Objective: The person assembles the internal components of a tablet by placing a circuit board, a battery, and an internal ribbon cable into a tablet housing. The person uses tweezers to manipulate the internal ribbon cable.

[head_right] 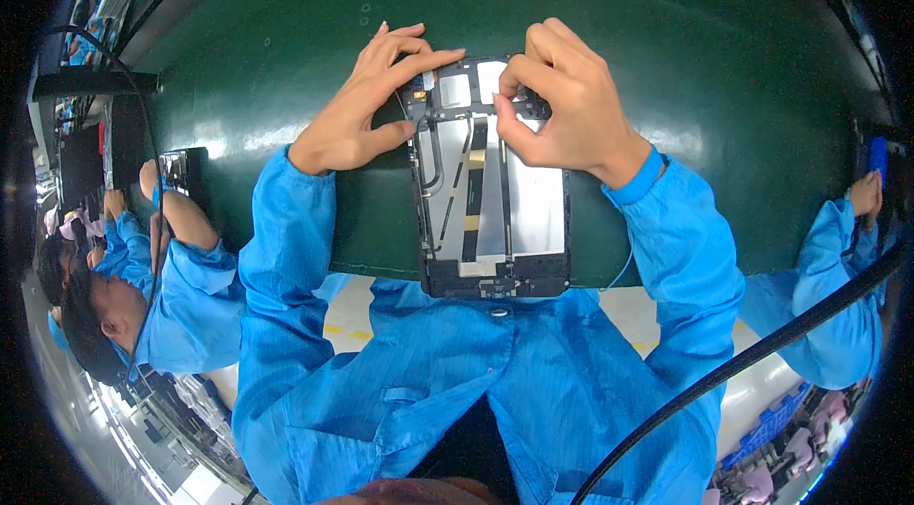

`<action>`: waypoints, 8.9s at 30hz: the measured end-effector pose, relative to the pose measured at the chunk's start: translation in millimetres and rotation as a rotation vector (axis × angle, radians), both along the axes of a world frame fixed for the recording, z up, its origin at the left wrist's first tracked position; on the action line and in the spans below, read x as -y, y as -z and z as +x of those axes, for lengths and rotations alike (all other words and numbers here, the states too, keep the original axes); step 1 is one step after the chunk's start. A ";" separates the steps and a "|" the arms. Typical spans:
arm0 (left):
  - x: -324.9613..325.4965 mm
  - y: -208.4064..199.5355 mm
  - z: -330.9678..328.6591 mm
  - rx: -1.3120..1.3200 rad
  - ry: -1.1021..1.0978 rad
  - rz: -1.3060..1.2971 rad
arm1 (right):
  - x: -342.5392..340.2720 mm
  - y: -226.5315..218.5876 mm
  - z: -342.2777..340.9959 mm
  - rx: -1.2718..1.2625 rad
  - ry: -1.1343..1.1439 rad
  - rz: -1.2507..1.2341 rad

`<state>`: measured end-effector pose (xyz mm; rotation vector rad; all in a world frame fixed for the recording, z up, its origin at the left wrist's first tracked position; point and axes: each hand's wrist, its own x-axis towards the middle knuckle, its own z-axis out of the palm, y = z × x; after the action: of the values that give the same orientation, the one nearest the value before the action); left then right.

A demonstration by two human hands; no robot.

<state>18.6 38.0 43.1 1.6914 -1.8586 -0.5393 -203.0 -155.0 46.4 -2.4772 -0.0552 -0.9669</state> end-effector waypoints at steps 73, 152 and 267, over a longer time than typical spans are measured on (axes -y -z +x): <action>-50.3 18.9 -75.6 0.282 -0.353 -0.360 | -8.5 8.6 -37.3 -0.242 0.083 0.280; 17.5 10.3 -107.3 0.298 -0.083 -0.356 | 31.0 42.3 -21.2 -0.218 -0.001 0.638; -115.0 7.8 -84.4 0.463 0.098 -0.604 | -79.9 -15.5 15.9 -0.116 -0.418 -0.341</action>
<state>-65.8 153.0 35.3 1.3796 -2.1340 0.3935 -187.1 -75.1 61.9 -2.6600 -0.7227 -0.6753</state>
